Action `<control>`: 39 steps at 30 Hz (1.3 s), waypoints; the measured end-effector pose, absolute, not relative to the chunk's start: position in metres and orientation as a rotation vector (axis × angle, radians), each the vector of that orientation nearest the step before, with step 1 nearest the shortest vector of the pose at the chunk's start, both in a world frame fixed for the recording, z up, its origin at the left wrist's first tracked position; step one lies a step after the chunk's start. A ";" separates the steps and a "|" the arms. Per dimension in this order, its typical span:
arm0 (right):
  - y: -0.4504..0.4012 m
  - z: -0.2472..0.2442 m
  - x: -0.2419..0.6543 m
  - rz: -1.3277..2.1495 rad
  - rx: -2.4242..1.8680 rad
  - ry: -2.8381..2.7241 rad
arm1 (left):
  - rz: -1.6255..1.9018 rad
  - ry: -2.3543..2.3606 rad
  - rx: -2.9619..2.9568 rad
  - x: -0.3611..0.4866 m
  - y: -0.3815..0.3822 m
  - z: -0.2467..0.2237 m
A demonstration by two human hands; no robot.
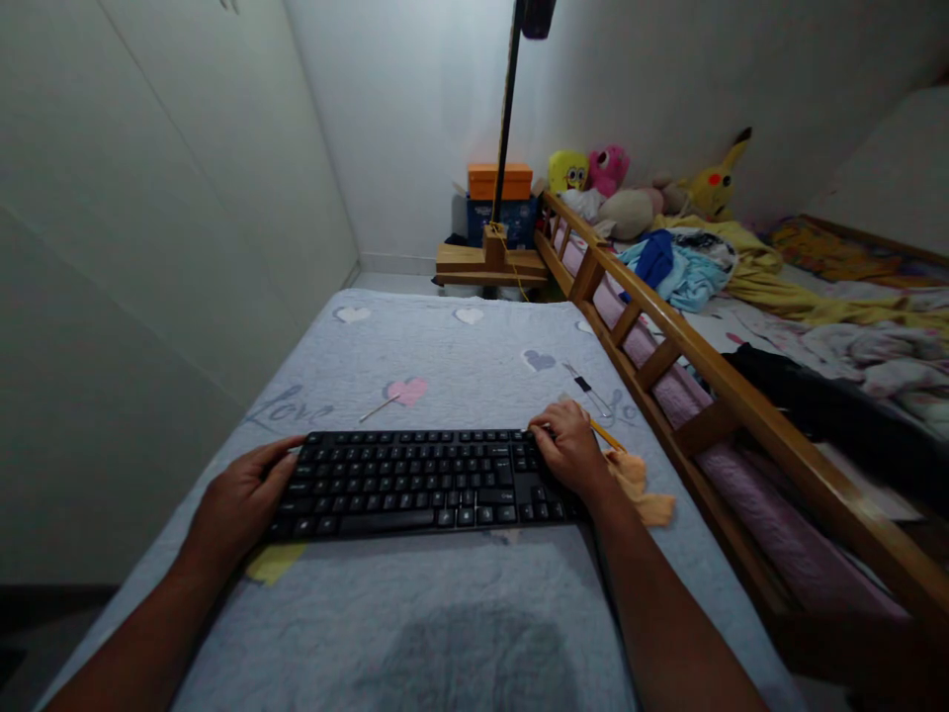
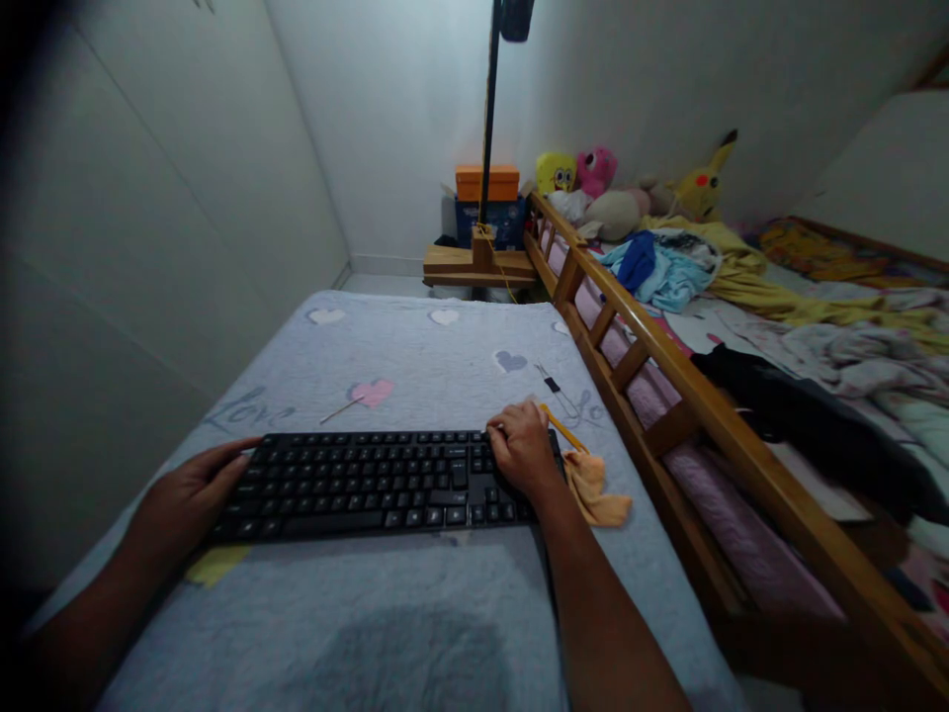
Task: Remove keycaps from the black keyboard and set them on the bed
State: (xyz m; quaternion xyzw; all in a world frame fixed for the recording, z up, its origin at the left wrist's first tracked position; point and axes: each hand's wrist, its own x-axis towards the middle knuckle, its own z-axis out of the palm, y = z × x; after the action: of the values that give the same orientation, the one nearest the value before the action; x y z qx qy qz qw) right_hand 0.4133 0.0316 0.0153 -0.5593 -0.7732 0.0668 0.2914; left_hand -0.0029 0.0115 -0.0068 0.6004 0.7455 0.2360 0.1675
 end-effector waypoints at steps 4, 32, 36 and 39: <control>0.030 0.016 0.414 0.180 -1.483 -2.081 | 0.691 2.114 1.704 -0.004 0.013 -0.010; 0.027 0.016 0.414 0.173 -1.477 -2.068 | 0.687 2.118 1.720 -0.003 0.013 -0.008; 0.026 0.017 0.414 0.170 -1.471 -2.091 | 0.682 2.123 1.707 -0.005 0.013 -0.009; 0.025 0.018 0.414 0.191 -1.467 -2.103 | 0.676 2.118 1.692 -0.005 0.012 -0.010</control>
State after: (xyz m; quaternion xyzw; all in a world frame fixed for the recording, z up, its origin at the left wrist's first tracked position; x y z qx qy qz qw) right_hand 0.4141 0.0248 0.0178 -0.5475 -0.7848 0.0711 0.2816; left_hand -0.0048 0.0123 -0.0099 0.5965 0.7467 0.2382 0.1728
